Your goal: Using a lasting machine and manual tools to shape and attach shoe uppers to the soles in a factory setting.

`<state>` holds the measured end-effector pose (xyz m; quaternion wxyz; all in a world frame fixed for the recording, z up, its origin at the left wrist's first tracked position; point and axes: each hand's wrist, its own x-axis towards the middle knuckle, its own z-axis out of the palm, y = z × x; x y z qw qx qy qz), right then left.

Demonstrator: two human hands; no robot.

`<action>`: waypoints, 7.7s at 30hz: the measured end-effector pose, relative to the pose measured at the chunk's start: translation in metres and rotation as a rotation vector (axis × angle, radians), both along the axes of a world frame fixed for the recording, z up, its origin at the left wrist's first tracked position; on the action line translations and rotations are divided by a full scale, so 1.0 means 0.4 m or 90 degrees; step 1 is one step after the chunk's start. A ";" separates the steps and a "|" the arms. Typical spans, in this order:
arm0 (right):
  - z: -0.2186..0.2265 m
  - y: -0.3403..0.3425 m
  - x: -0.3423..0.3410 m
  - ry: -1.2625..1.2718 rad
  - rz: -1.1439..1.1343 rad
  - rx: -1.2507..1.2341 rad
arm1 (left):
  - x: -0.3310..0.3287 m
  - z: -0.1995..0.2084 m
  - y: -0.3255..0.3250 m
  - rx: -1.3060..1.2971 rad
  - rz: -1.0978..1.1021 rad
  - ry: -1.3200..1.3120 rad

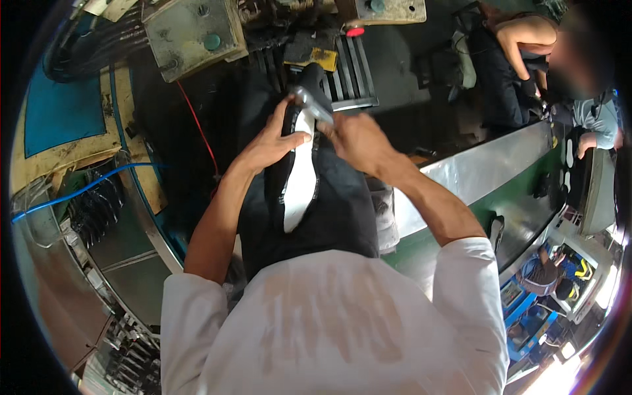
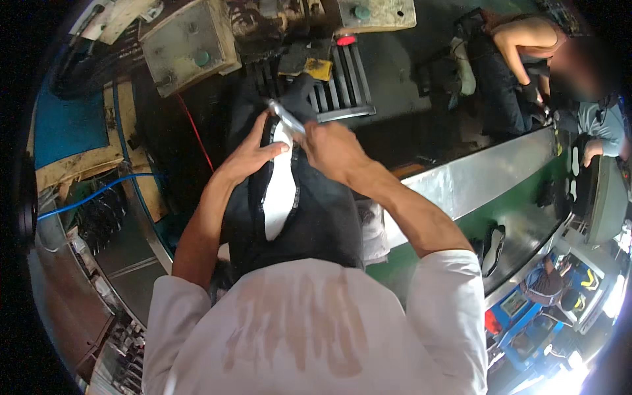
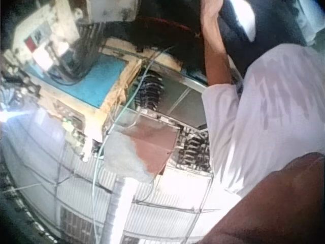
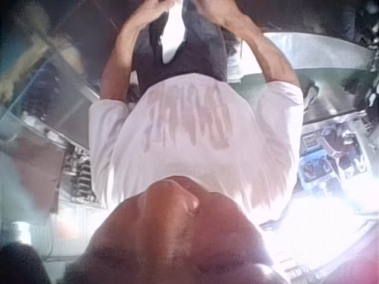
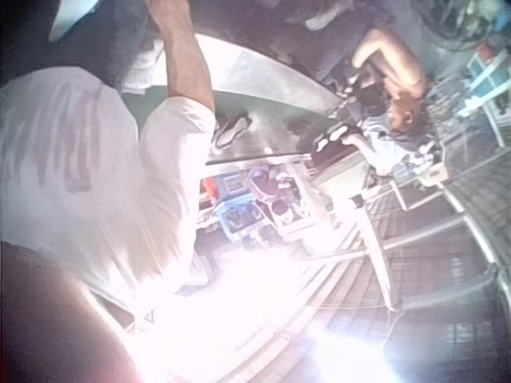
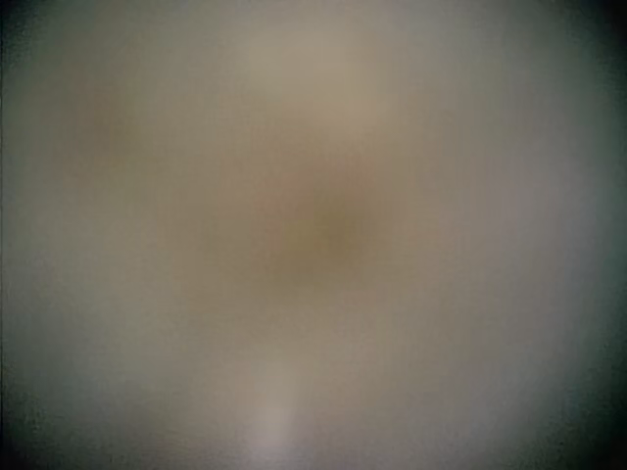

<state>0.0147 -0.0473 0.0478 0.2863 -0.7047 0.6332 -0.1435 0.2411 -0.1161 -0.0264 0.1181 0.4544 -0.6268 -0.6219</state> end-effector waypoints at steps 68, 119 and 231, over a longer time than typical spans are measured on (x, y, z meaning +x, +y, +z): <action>0.028 0.019 0.026 -0.164 -0.249 -0.353 | 0.082 0.116 0.354 0.184 0.215 0.094; -0.031 0.796 -0.189 -0.249 -0.815 0.014 | -0.340 0.184 0.342 0.180 -0.402 0.109; 0.099 0.317 0.072 -0.370 -0.332 0.057 | -0.113 0.254 0.077 -0.600 0.083 0.090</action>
